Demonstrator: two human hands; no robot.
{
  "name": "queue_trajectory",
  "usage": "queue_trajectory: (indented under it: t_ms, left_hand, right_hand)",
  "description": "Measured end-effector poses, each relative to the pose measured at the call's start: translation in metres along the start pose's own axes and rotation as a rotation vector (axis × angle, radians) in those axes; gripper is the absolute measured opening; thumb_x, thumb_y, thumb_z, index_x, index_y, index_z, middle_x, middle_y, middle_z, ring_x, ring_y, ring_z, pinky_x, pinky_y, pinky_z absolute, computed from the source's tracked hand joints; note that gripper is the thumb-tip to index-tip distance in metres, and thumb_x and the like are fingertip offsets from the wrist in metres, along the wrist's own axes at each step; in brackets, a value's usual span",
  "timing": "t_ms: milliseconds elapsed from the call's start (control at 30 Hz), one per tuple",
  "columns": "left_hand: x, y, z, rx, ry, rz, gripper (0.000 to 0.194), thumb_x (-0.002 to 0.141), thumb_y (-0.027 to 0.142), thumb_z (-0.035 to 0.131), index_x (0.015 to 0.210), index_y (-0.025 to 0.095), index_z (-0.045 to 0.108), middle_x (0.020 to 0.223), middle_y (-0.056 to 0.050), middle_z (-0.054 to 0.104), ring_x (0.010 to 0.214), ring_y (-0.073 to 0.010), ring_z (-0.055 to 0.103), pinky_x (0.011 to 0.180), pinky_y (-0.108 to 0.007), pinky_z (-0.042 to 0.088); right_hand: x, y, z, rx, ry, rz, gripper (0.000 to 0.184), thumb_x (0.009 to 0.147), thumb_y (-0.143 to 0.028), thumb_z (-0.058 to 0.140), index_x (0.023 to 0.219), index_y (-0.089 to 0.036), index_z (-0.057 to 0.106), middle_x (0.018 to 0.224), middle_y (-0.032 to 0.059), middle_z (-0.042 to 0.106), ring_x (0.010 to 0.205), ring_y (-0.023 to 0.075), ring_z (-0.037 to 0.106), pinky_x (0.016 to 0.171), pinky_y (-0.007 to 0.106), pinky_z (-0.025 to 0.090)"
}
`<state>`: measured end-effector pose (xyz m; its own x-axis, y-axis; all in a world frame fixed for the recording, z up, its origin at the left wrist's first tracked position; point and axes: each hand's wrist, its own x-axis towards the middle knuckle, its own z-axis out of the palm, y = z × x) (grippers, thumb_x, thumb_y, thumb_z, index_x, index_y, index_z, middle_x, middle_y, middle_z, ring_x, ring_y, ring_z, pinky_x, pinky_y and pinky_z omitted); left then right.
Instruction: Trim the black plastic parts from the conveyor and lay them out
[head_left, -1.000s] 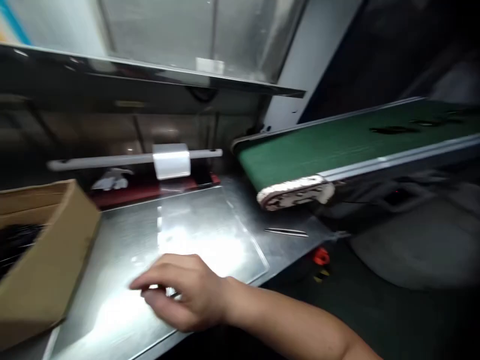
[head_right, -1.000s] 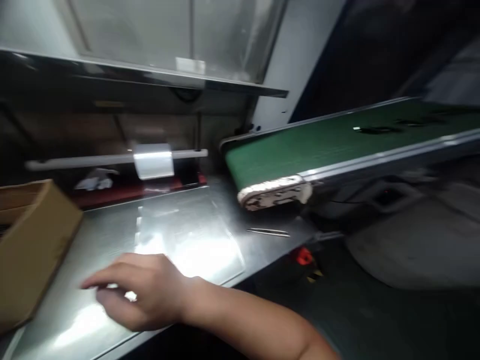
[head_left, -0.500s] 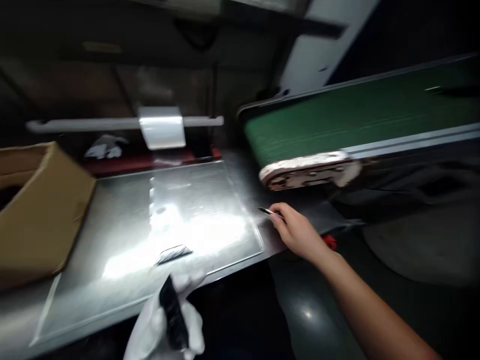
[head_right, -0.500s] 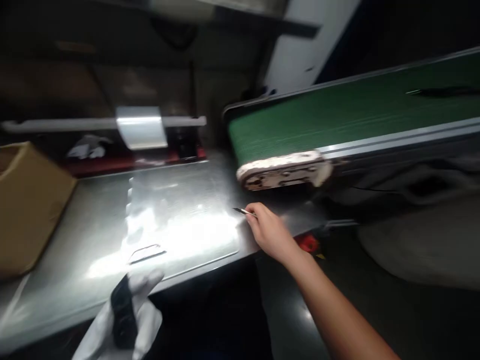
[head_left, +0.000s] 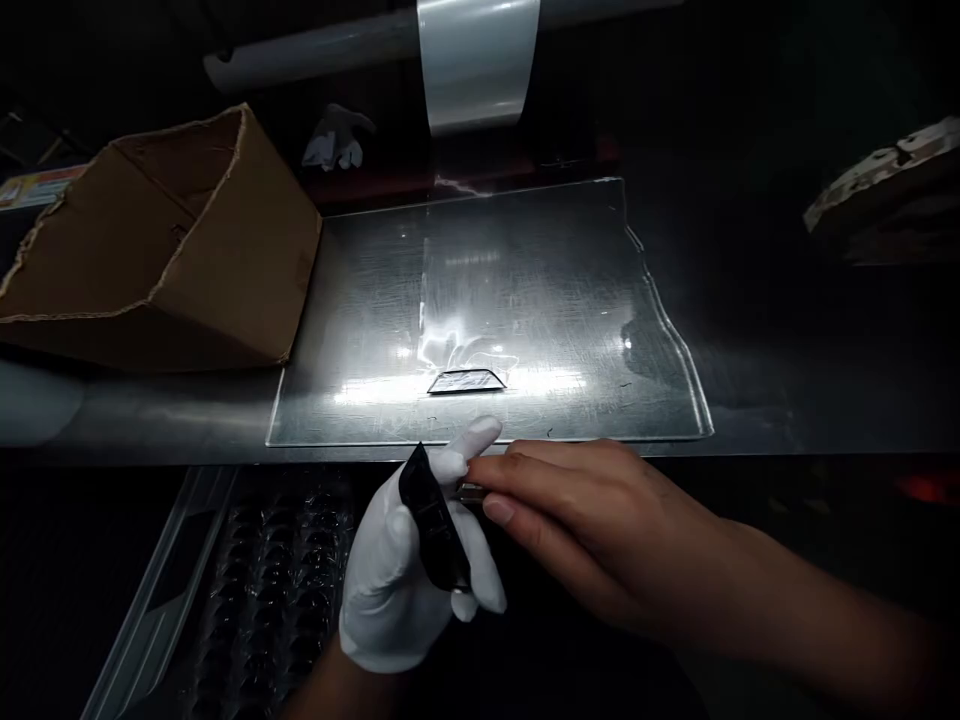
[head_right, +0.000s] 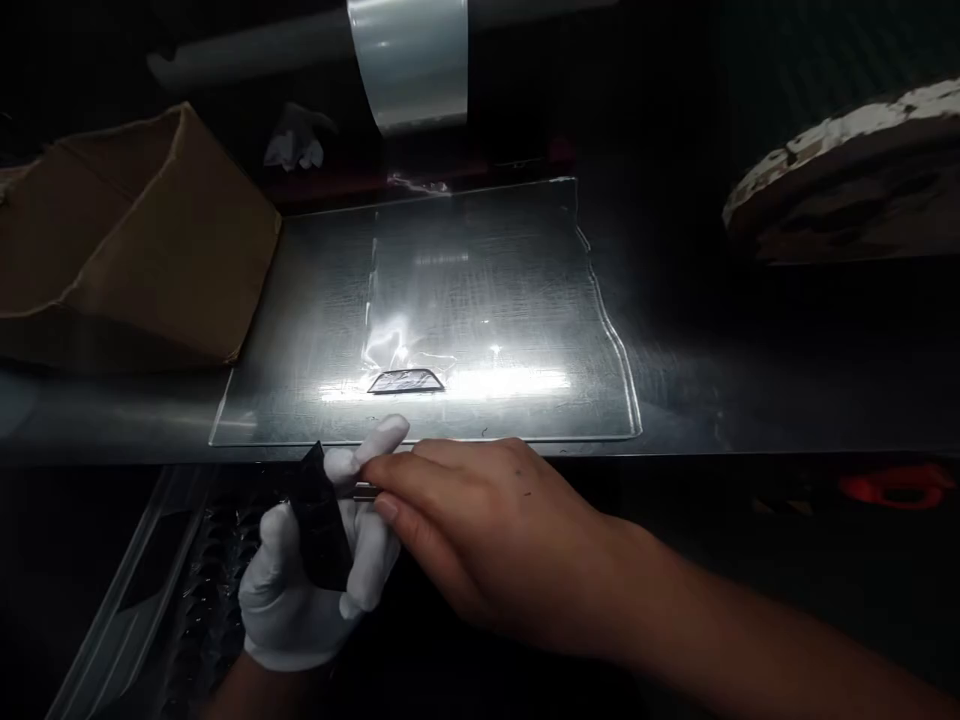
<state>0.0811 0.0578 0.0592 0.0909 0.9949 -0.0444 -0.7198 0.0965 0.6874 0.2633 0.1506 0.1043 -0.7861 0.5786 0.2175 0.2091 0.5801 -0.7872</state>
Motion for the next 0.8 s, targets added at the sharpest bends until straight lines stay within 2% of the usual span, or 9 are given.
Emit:
queue_trajectory:
  t_ms: [133,333,467,567,800]
  left_hand:
    - [0.002,-0.003,-0.001,0.006,0.016,-0.017,0.053,0.104,0.059,0.052,0.134,0.018,0.067,0.054,0.002,0.060,0.039,-0.0089,0.047,0.040,-0.019,0.028]
    - [0.008,0.003,0.003,0.055,0.012,-0.100,0.049,0.105,0.055,0.054,0.138,0.021,0.068,0.069,-0.005,0.075,0.044,-0.0096,0.054,0.042,-0.020,0.034]
    - [0.008,0.006,0.003,0.077,0.018,-0.119,0.047,0.103,0.053,0.057,0.131,0.017,0.071,0.062,-0.002,0.069,0.046,-0.0111,0.059,0.043,-0.019,0.042]
    - [0.006,0.004,0.002,0.074,0.025,-0.144,0.050,0.103,0.052,0.058,0.135,0.016,0.068,0.060,-0.002,0.067,0.047,-0.0115,0.060,0.044,-0.018,0.042]
    - [0.003,-0.002,0.005,0.047,0.026,-0.163,0.047,0.104,0.051,0.056,0.131,0.015,0.071,0.059,-0.002,0.068,0.040,-0.0065,0.046,0.044,-0.017,0.040]
  right_hand:
    - [-0.002,-0.002,-0.001,-0.029,0.015,0.015,0.029,0.108,-0.020,0.055,0.134,-0.017,0.067,0.116,0.0041,0.078,0.102,0.0171,0.074,0.088,0.030,0.060]
    - [-0.003,-0.001,-0.003,-0.036,0.001,0.030,0.025,0.107,-0.021,0.056,0.129,-0.019,0.068,0.108,0.0044,0.076,0.094,0.0170,0.072,0.076,0.029,0.057]
    - [-0.005,0.003,-0.007,-0.036,-0.044,0.032,0.022,0.107,-0.020,0.055,0.123,-0.022,0.069,0.100,0.0021,0.074,0.083,0.0149,0.069,0.068,0.028,0.053]
    - [-0.006,0.005,-0.012,-0.038,-0.091,0.018,0.017,0.107,-0.019,0.054,0.112,-0.021,0.070,0.094,0.0006,0.072,0.072,0.0119,0.064,0.060,0.027,0.045]
    - [-0.010,0.009,-0.017,-0.024,-0.156,0.003,0.015,0.106,-0.018,0.054,0.109,-0.021,0.068,0.082,-0.0018,0.063,0.065,0.0104,0.054,0.056,0.026,0.037]
